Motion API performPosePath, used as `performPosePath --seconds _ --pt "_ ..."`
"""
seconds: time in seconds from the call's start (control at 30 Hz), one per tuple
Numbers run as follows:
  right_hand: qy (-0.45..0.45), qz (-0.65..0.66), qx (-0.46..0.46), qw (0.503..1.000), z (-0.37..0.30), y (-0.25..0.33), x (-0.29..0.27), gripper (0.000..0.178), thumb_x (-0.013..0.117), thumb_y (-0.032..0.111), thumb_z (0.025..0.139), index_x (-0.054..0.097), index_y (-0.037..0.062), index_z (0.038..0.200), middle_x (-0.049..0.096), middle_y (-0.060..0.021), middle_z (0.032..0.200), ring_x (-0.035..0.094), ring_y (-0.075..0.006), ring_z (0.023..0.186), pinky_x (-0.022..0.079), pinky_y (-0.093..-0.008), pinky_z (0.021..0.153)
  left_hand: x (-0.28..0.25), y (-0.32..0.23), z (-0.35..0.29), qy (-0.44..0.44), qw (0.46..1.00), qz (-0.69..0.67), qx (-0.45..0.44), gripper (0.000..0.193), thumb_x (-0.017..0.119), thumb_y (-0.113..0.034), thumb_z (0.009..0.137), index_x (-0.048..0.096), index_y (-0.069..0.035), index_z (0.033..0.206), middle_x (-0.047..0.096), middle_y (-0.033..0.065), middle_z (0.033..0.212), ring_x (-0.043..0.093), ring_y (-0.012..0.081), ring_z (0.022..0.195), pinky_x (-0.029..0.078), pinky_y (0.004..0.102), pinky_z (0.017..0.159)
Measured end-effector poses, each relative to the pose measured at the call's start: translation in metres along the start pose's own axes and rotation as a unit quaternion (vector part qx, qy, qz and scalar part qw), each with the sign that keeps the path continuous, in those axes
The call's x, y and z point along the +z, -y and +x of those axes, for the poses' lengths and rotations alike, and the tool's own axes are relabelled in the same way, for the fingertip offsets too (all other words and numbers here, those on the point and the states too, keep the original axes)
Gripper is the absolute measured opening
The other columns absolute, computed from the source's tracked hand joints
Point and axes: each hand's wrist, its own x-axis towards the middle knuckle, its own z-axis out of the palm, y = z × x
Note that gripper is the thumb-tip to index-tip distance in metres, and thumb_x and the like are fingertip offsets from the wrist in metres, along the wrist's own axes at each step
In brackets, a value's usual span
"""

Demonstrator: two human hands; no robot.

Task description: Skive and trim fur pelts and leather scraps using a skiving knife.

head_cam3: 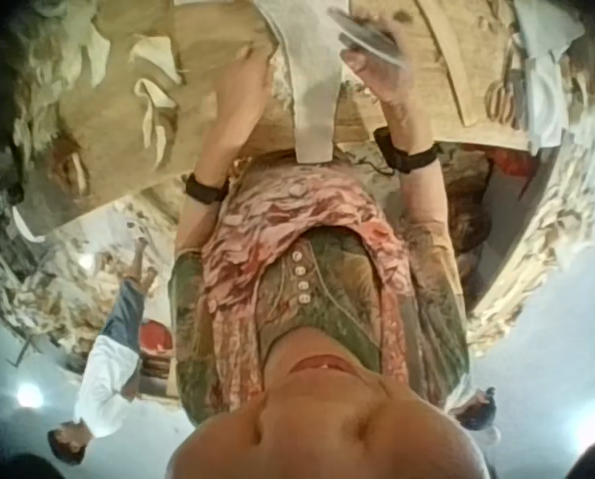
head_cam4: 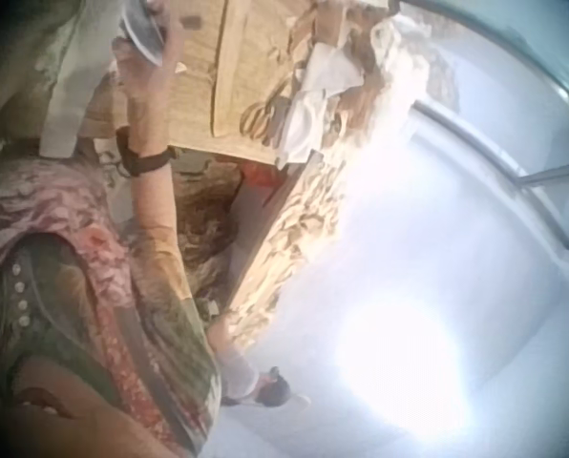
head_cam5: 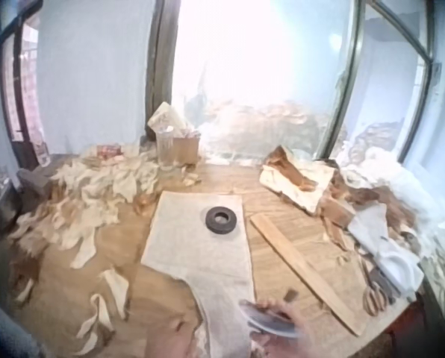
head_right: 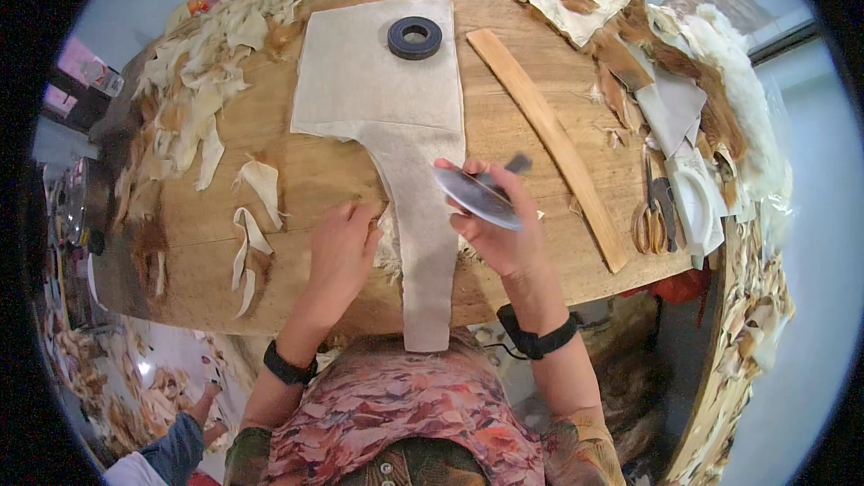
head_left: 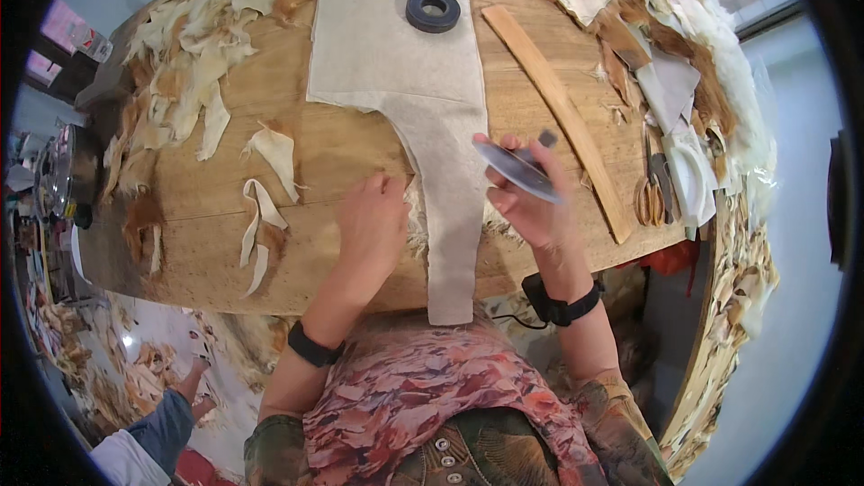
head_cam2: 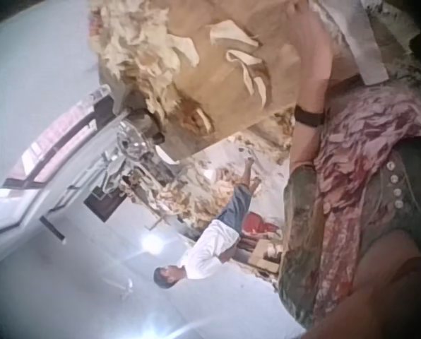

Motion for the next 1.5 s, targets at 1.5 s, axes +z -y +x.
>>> performPosePath --seconds 1.5 --pt "-0.098 -0.632 -0.092 0.763 0.008 -0.066 -0.012 0.019 0.056 0.010 0.084 0.061 0.0039 0.102 0.056 -0.0075 0.073 0.053 -0.0148 0.060 0.044 -0.0291 0.060 0.035 0.019 0.034 -0.001 0.963 -0.213 -0.166 0.011 0.063 -0.009 0.066 0.065 0.000 0.071 0.063 0.0137 0.070 0.061 0.0286 0.063 0.045 0.0371 0.057"
